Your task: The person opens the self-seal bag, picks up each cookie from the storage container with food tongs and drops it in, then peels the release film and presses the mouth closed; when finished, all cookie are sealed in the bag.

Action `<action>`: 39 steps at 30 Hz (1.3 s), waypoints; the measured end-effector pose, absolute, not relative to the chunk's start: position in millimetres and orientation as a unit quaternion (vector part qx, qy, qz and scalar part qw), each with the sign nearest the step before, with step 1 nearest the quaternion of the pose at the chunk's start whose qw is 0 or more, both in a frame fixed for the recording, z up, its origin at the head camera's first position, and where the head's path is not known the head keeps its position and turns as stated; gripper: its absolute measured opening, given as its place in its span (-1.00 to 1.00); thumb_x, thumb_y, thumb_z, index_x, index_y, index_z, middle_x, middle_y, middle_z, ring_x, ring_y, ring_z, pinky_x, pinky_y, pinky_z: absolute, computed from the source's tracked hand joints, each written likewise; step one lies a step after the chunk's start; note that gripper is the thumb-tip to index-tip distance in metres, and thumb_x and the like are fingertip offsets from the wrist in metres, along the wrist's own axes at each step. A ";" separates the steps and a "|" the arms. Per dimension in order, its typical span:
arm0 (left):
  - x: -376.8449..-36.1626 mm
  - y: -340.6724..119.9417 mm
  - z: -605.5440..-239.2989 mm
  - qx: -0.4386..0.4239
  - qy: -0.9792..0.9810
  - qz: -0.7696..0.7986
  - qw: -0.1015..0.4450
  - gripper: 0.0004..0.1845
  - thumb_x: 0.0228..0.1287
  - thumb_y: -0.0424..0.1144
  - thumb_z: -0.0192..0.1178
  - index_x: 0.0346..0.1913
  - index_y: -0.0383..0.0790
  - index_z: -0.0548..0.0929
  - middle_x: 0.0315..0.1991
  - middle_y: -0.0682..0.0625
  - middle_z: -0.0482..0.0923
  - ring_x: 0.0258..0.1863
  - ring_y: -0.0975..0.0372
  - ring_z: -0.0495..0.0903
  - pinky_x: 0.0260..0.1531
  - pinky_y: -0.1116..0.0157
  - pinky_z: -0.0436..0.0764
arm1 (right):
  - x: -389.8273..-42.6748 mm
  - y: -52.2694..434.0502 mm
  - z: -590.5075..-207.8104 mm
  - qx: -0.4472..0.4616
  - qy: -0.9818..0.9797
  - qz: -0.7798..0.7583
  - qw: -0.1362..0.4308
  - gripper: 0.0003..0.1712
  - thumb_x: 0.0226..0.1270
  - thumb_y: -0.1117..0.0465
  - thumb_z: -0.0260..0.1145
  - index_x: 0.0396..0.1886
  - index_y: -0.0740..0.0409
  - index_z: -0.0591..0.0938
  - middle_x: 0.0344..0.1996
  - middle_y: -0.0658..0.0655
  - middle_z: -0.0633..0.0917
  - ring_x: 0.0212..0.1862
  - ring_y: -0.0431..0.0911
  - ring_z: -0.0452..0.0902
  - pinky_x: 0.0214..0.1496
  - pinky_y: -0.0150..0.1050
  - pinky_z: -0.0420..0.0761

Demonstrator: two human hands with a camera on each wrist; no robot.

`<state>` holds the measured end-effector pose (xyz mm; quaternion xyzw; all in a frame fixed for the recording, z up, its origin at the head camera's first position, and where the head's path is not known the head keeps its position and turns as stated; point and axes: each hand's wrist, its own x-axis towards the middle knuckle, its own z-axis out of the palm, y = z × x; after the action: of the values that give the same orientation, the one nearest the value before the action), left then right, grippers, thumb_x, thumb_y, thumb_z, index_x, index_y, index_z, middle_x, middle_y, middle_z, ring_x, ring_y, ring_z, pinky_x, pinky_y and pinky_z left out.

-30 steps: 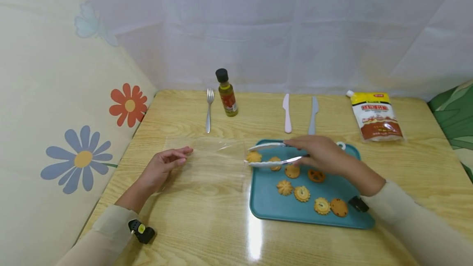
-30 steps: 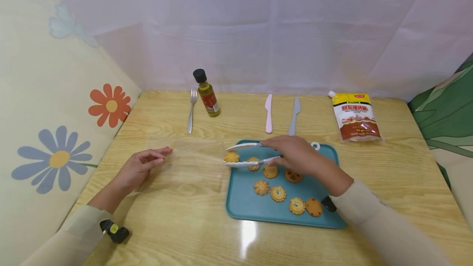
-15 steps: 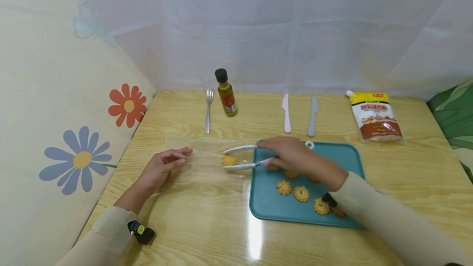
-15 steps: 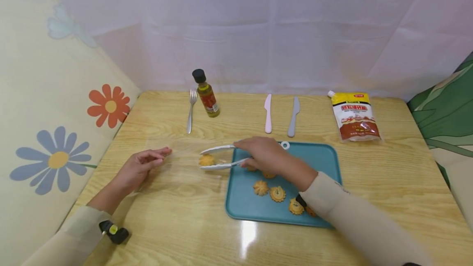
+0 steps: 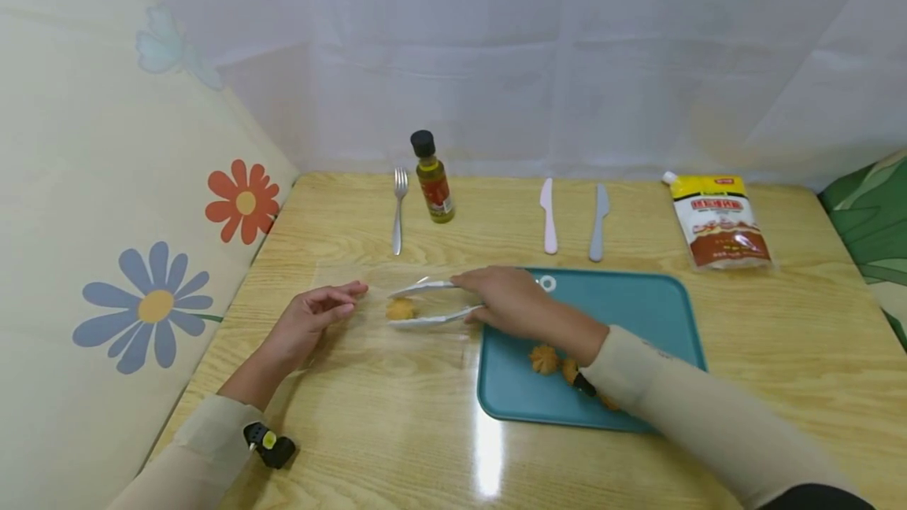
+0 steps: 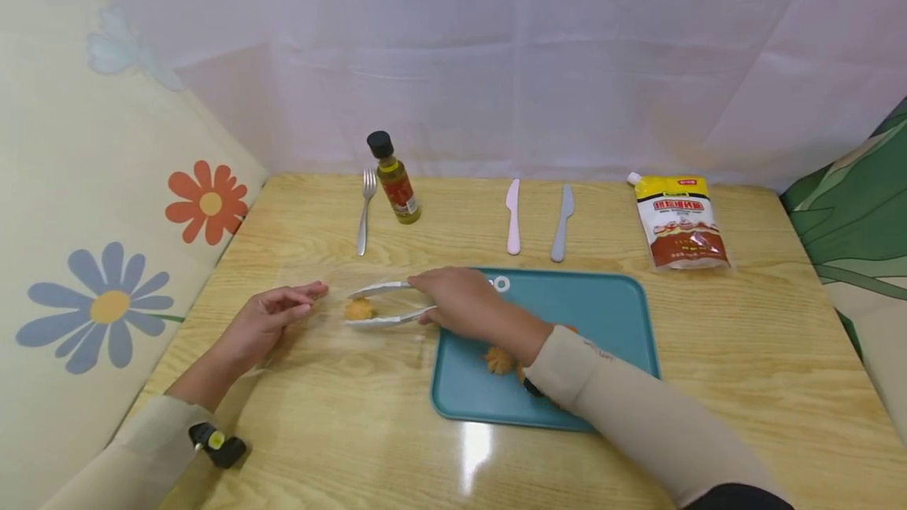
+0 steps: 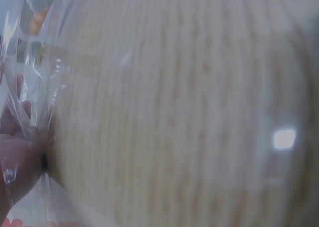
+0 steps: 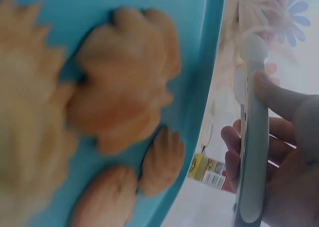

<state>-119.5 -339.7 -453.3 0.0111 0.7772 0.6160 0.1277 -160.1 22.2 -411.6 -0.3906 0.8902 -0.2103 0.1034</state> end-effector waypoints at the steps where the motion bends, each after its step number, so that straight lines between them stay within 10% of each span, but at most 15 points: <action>1: -119.6 -339.8 -453.2 0.011 0.777 0.616 0.128 -0.67 0.48 -0.20 0.27 0.02 -0.48 0.65 0.24 0.21 0.64 0.29 0.55 0.45 0.19 0.57 0.47 | -159.8 19.3 -411.7 -0.389 0.890 -0.212 0.106 -0.26 0.39 0.00 0.45 0.49 0.08 0.47 0.41 0.14 0.53 0.42 0.06 0.47 0.39 0.02 0.51; 39: -120.2 -341.2 -454.9 0.025 0.769 0.627 0.120 -0.69 0.47 -0.25 0.28 -0.01 -0.51 0.66 0.16 0.31 0.68 0.26 0.58 0.49 0.18 0.60 0.46 | -154.4 8.9 -410.4 -0.369 0.895 -0.208 0.144 -0.19 0.36 -0.03 0.47 0.53 0.05 0.42 0.47 0.12 0.47 0.47 0.04 0.39 0.44 0.01 0.45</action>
<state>-120.2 -341.2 -454.9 0.0247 0.7693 0.6270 0.1201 -154.4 8.9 -410.4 -0.3687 0.8945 -0.2080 0.1437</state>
